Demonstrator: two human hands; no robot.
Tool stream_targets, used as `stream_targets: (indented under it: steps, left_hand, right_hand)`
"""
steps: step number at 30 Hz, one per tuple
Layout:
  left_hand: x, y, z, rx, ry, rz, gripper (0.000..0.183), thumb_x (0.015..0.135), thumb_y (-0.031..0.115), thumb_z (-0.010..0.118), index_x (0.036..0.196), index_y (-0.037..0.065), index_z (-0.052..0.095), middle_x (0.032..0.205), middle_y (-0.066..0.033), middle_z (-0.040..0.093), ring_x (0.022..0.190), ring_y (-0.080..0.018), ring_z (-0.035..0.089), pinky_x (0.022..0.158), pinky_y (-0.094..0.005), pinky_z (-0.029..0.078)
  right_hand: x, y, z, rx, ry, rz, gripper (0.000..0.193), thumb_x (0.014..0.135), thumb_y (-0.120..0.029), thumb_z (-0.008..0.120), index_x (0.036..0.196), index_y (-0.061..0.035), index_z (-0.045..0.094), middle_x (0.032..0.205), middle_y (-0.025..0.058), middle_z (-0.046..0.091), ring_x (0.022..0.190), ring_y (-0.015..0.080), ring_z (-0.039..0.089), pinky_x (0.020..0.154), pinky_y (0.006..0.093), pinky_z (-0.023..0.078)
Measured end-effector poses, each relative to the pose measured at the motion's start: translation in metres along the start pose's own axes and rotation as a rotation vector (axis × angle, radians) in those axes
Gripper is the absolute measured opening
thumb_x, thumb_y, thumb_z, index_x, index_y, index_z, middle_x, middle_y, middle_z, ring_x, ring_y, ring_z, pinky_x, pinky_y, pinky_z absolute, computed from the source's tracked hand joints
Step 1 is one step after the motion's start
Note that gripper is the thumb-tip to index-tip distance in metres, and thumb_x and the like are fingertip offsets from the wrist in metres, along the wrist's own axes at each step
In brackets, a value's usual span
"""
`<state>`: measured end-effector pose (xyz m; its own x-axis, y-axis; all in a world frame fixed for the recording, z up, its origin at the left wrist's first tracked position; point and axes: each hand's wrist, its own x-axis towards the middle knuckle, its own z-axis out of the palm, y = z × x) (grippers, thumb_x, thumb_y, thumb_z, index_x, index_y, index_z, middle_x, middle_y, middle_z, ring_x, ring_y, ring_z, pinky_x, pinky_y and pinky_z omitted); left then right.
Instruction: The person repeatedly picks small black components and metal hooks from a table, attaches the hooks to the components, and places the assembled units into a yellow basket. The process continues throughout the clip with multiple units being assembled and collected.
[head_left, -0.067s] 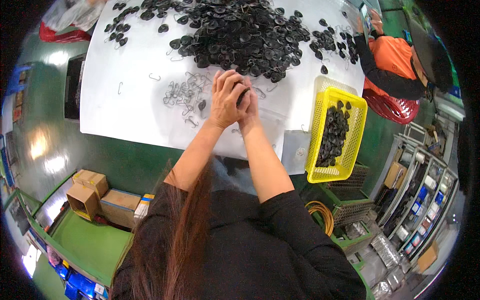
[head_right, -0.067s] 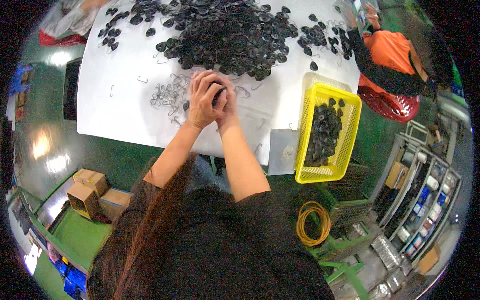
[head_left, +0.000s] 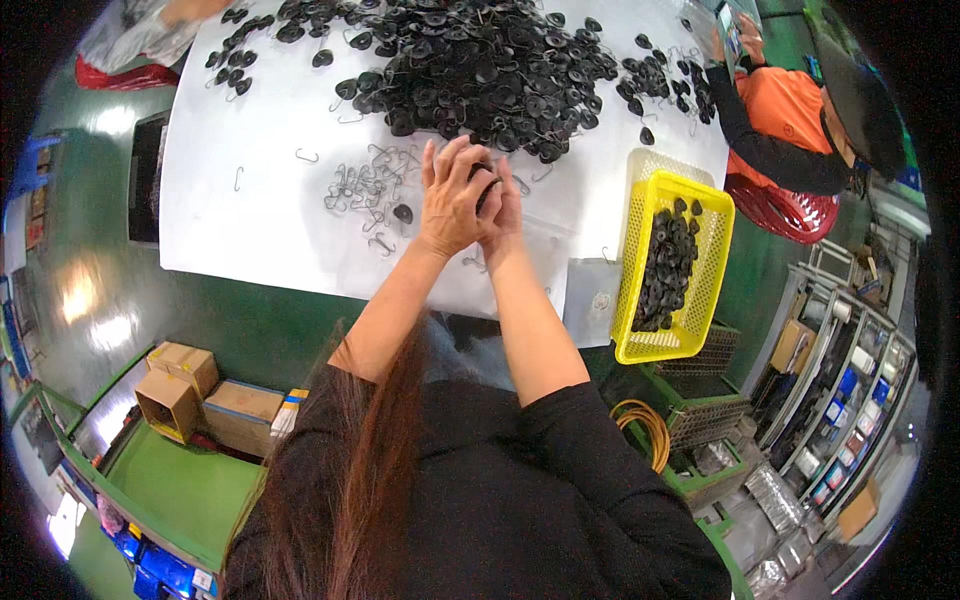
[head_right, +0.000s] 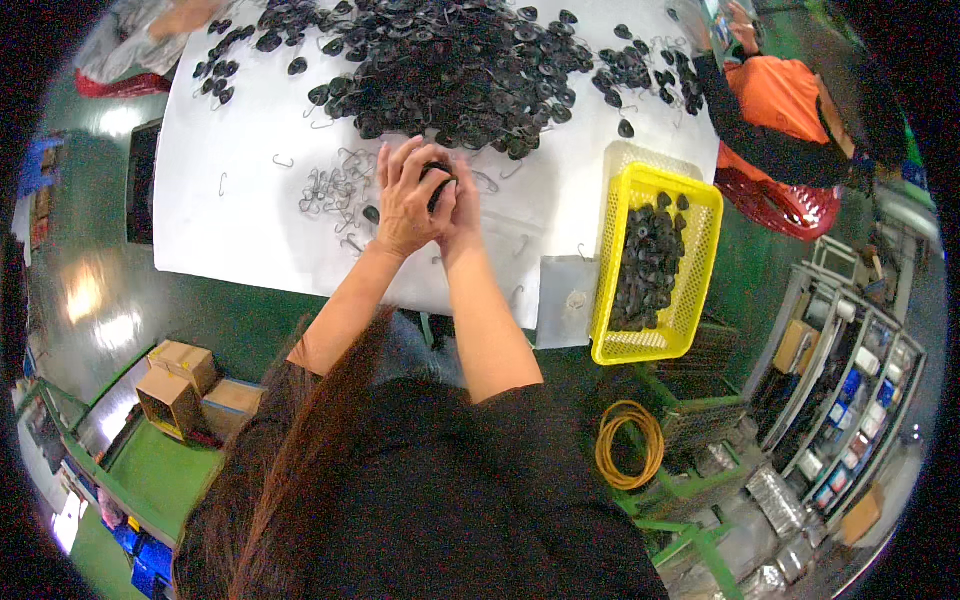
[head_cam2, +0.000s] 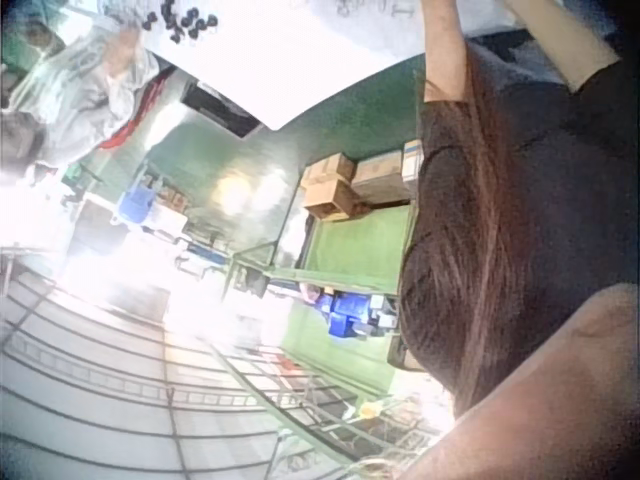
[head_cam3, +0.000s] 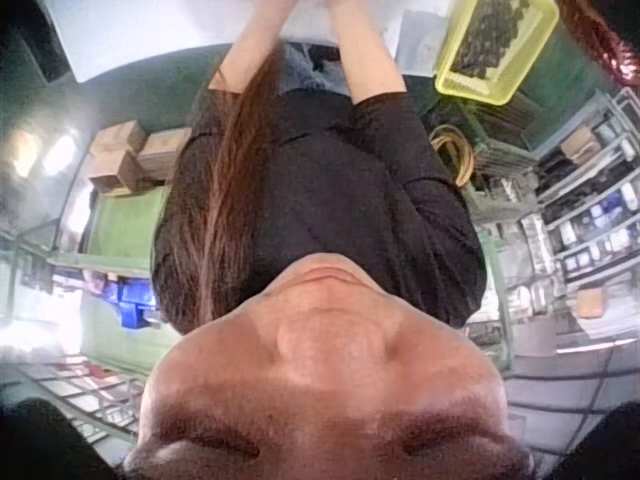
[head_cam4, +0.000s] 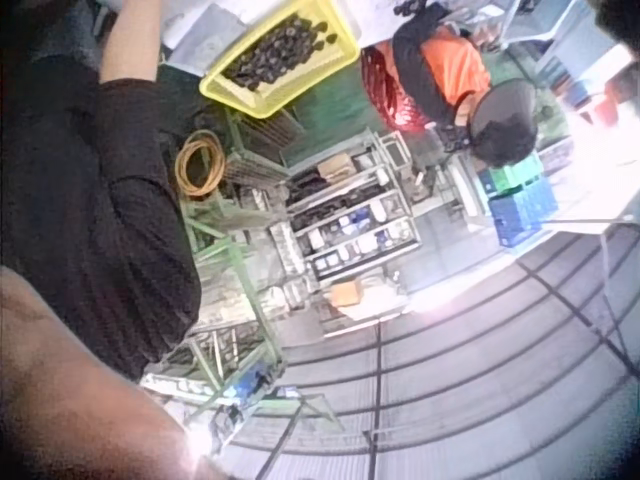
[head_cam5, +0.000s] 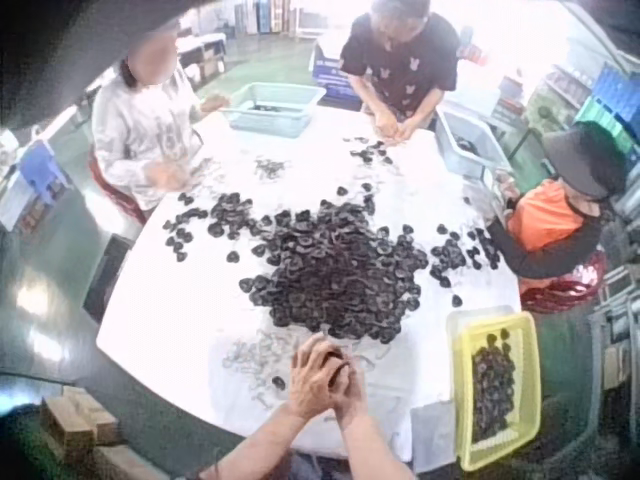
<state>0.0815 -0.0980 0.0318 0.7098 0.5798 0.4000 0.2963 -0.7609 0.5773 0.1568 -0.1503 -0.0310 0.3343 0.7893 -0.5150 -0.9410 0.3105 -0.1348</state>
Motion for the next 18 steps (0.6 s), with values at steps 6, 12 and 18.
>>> stream_targets:
  steps: [6,12,18]
  left_hand:
    - [-0.017,0.0,0.009,0.031,-0.111,-0.022,0.035,0.075,0.02,0.063,0.108,0.016,0.054,0.124,-0.0066,0.045,0.124,-0.0295,0.032,0.104,-0.0516,0.017]
    - [-0.082,-0.065,-0.016,0.22,-0.26,-0.549,0.039,0.072,0.021,0.067,0.107,0.011,0.052,0.107,-0.0101,0.051,0.105,-0.0301,0.045,0.086,-0.0427,0.037]
    - [-0.09,-0.084,-0.01,0.153,-0.275,-0.379,0.034,0.075,0.022,0.066,0.104,0.01,0.054,0.1,-0.0101,0.053,0.094,-0.0305,0.051,0.079,-0.0413,0.041]
  right_hand:
    - [-0.037,-0.064,-0.019,0.311,0.007,0.001,0.02,0.085,-0.026,0.058,0.096,-0.0092,0.059,0.094,0.0091,0.06,0.089,0.0233,0.057,0.069,0.0331,0.053]
    - [-0.139,-0.223,-0.031,-0.008,0.095,-0.392,0.016,0.085,-0.023,0.058,0.092,-0.0089,0.059,0.093,0.0084,0.06,0.089,0.0234,0.058,0.065,0.0333,0.055]
    - [-0.166,-0.289,-0.069,-0.547,0.817,-0.577,0.027,0.083,-0.023,0.06,0.105,-0.0086,0.056,0.099,0.0101,0.058,0.091,0.0256,0.056,0.077,0.0412,0.051]
